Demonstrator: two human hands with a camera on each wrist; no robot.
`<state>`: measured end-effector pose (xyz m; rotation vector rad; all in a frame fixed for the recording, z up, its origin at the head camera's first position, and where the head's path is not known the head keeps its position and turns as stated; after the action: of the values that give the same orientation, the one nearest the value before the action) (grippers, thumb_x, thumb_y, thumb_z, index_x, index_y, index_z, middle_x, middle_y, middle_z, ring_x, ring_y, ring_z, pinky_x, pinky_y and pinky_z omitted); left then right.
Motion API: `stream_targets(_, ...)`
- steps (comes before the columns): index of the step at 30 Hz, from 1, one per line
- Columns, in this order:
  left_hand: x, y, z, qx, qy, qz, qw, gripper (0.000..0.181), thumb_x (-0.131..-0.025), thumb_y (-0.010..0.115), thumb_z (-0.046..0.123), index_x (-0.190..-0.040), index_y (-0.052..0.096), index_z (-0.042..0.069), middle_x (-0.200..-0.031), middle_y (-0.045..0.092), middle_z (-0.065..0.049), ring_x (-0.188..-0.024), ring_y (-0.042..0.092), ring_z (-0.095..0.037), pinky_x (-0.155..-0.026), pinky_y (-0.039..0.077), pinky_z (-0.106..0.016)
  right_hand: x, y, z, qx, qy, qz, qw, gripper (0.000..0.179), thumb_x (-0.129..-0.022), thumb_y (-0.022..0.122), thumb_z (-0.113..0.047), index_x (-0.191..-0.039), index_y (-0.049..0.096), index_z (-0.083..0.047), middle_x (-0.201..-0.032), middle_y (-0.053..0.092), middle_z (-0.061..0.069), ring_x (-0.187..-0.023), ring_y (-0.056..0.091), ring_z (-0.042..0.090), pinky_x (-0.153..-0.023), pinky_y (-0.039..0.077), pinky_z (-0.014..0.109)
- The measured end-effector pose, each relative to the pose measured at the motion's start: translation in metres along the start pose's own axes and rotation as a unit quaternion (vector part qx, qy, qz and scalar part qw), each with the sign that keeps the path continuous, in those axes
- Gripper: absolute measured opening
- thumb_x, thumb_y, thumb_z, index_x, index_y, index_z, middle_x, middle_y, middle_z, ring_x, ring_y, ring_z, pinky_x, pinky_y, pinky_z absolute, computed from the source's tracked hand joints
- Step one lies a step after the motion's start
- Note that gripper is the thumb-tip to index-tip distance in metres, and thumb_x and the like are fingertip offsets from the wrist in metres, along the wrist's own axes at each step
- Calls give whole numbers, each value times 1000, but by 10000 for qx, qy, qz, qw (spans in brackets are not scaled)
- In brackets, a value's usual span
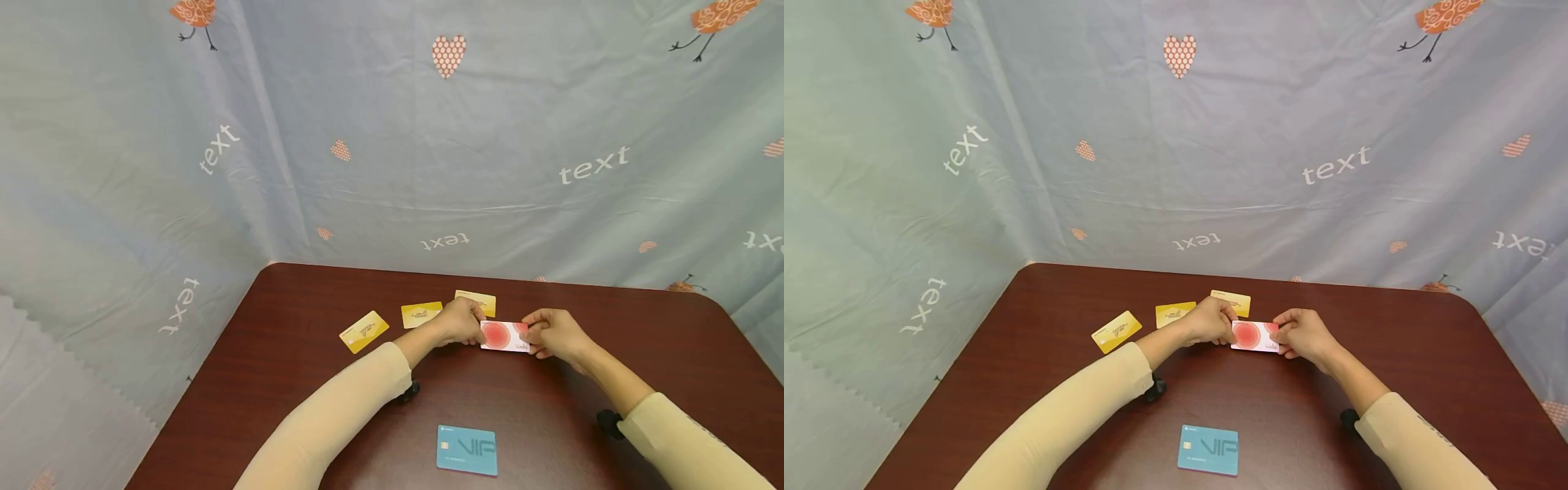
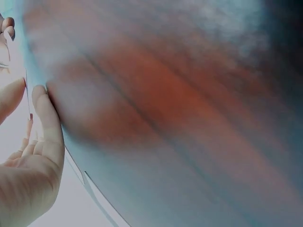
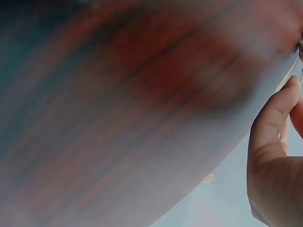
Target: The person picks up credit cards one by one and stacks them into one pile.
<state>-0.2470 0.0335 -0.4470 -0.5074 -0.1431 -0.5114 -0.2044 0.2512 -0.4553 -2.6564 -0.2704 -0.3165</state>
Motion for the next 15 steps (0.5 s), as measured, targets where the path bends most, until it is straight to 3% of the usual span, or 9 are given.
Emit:
stream_targets(6, 4, -3, -1, 230, 61, -169, 9996, 26, -79, 82, -11, -98, 65, -2, -73, 64, -6, -61, 66, -17, -61, 60, -28, 3, 1, -3, 37, 0, 19, 10000, 40, -98, 72, -3, -129, 54, 14, -95, 70, 14, -72, 66, 22, -64, 61, 34)
stream_targets(15, 7, -8, -3, 702, 138, -199, 9972, 25, -80, 78, -17, -98, 65, -5, -71, 66, -8, -60, 65, -18, -59, 59, -29, 7, 6, -7, -130, -91, 48, 9999, 37, -98, 69, -1, -128, 54, 15, -92, 69, 14, -71, 67, 23, -64, 61, 32)
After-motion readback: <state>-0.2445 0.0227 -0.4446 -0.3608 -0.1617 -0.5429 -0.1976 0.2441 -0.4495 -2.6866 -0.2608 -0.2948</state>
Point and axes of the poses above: each hand's wrist, its own x-axis away from the middle knuckle, its own y-axis out of the palm, z = x × y, the point moved 2 cm from there along -x, towards the middle knuckle
